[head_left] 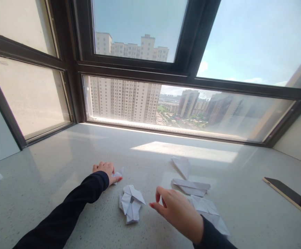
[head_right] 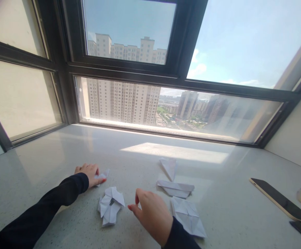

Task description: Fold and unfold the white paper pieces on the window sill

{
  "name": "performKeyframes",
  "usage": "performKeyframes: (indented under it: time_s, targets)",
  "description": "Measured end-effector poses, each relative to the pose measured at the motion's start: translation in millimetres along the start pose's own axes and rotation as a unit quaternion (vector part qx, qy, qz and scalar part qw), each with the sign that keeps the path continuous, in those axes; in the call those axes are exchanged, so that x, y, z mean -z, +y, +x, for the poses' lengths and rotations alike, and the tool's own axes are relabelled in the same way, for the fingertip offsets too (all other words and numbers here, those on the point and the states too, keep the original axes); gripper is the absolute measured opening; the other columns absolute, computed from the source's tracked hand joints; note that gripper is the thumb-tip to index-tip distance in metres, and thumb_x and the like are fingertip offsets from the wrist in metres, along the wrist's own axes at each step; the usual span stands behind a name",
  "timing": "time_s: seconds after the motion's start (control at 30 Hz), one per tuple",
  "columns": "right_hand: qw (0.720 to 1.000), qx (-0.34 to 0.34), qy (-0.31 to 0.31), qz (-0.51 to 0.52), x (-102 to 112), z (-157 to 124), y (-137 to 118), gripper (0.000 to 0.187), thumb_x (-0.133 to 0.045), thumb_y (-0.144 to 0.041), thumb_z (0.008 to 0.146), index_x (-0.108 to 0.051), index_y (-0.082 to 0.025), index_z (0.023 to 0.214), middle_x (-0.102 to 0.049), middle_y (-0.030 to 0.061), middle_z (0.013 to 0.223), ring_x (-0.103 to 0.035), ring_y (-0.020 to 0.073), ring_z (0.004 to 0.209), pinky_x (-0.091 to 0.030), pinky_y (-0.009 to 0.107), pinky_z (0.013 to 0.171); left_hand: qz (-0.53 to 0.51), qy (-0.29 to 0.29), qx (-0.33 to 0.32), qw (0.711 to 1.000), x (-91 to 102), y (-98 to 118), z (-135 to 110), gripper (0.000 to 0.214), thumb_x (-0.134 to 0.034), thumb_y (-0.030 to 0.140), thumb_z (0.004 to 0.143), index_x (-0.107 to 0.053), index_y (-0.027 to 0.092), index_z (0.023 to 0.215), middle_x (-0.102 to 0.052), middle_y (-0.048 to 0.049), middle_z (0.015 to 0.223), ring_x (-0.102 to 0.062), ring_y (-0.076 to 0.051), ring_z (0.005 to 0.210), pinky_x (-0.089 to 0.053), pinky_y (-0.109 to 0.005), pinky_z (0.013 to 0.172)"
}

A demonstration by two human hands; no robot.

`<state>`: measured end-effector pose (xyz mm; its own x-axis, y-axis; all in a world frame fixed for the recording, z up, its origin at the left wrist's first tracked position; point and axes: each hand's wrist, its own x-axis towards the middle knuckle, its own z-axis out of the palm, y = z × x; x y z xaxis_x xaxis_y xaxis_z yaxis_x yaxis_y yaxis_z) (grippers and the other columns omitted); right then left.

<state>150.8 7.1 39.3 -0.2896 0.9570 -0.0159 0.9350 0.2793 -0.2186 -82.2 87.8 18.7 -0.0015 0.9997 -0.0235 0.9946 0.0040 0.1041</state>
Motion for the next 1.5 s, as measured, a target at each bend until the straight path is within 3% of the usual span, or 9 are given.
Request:
performKeyframes:
  time_s: [0.2,0.33,0.47,0.53,0.63,0.77,0.97,1.2,1.5]
  targets:
    - [0.989,0.050,0.097,0.097,-41.3,5.5,-4.4,0.018,-0.043,-0.033,0.080,-0.053,-0.021,0.087,-0.059,0.0007,0.069,-0.055,0.0153,0.063,-0.036,0.023,0.056,-0.135,0.091,-0.085,0.983,-4.3,8.7,2.6,0.036,-0.055,0.054,0.058,-0.055,0.018,0.063,-0.051,-0.0064,0.084,-0.048,-0.025,0.083,-0.037,-0.039,0.071]
    - [0.959,0.059,0.150,0.232,-41.7,7.3,0.1,0.029,-0.042,-0.042,0.079,-0.052,-0.019,0.095,-0.054,-0.0010,0.066,-0.050,0.0121,0.055,-0.038,0.022,0.053,-0.398,0.052,-0.258,0.879,-9.5,34.4,-7.1,0.036,-0.042,0.051,0.074,-0.050,0.016,0.069,-0.046,0.0008,0.064,-0.044,-0.011,0.055,-0.038,-0.023,0.052]
    - [0.930,0.069,0.169,0.320,-39.4,10.5,0.2,0.028,-0.046,-0.043,0.077,-0.056,-0.017,0.072,-0.048,-0.0031,0.057,-0.042,0.0095,0.049,-0.033,0.020,0.046,-0.442,0.058,-0.342,0.827,-15.4,60.7,-25.4,0.033,-0.046,0.046,0.074,-0.054,0.015,0.069,-0.050,-0.0026,0.073,-0.046,-0.011,0.060,-0.039,-0.022,0.054]
    - [0.917,0.068,0.167,0.355,-39.6,12.3,1.5,0.029,-0.046,-0.040,0.077,-0.055,-0.016,0.063,-0.049,-0.0022,0.056,-0.041,0.0097,0.051,-0.033,0.020,0.047,-0.457,0.061,-0.327,0.825,-15.7,62.7,-28.4,0.032,-0.042,0.045,0.077,-0.054,0.015,0.084,-0.053,-0.0047,0.081,-0.049,-0.012,0.063,-0.040,-0.023,0.057]
    - [0.890,0.047,0.159,0.426,-40.3,15.2,5.6,0.029,-0.048,-0.040,0.076,-0.056,-0.015,0.066,-0.051,-0.0011,0.058,-0.043,0.0103,0.053,-0.034,0.021,0.048,-0.418,0.071,-0.276,0.863,-14.2,49.2,-22.3,0.040,-0.043,0.046,0.075,-0.050,0.016,0.099,-0.056,-0.0057,0.085,-0.050,-0.015,0.070,-0.040,-0.024,0.058]
    - [0.852,0.001,0.157,0.500,-39.5,18.7,10.3,0.031,-0.052,-0.045,0.071,-0.056,-0.015,0.069,-0.049,-0.0024,0.054,-0.042,0.0093,0.047,-0.033,0.020,0.042,-0.297,0.026,-0.295,0.908,-19.4,23.4,-9.7,0.045,-0.063,0.051,0.055,-0.059,0.021,0.089,-0.057,-0.0011,0.076,-0.047,-0.015,0.069,-0.038,-0.024,0.064]
    - [0.823,-0.040,0.153,0.545,-41.0,20.6,13.5,0.034,-0.056,-0.048,0.066,-0.052,-0.015,0.067,-0.051,-0.0026,0.051,-0.038,0.0064,0.038,-0.031,0.018,0.035,-0.279,-0.025,-0.293,0.914,-35.0,15.5,-4.6,0.041,-0.073,0.047,0.038,-0.055,0.018,0.061,-0.049,0.0001,0.071,-0.044,-0.014,0.065,-0.035,-0.019,0.051]
    - [0.804,-0.031,0.194,0.561,-39.1,17.4,12.3,0.034,-0.055,-0.050,0.067,-0.047,-0.017,0.064,-0.056,-0.0007,0.053,-0.040,0.0068,0.037,-0.034,0.020,0.034,-0.485,-0.089,-0.202,0.846,-32.3,23.0,8.7,0.046,-0.066,0.050,0.050,-0.043,0.018,0.073,-0.043,0.0104,0.048,-0.036,-0.005,0.039,-0.029,-0.017,0.039]
    - [0.794,0.011,0.155,0.588,-35.5,12.4,5.1,0.032,-0.054,-0.048,0.071,-0.046,-0.017,0.067,-0.059,0.0004,0.057,-0.039,0.0058,0.036,-0.032,0.019,0.034,-0.656,-0.136,-0.099,0.736,-35.0,58.6,-14.2,0.050,-0.052,0.054,0.065,-0.055,0.012,0.093,-0.045,0.0072,0.047,-0.033,-0.002,0.033,-0.022,-0.015,0.032]
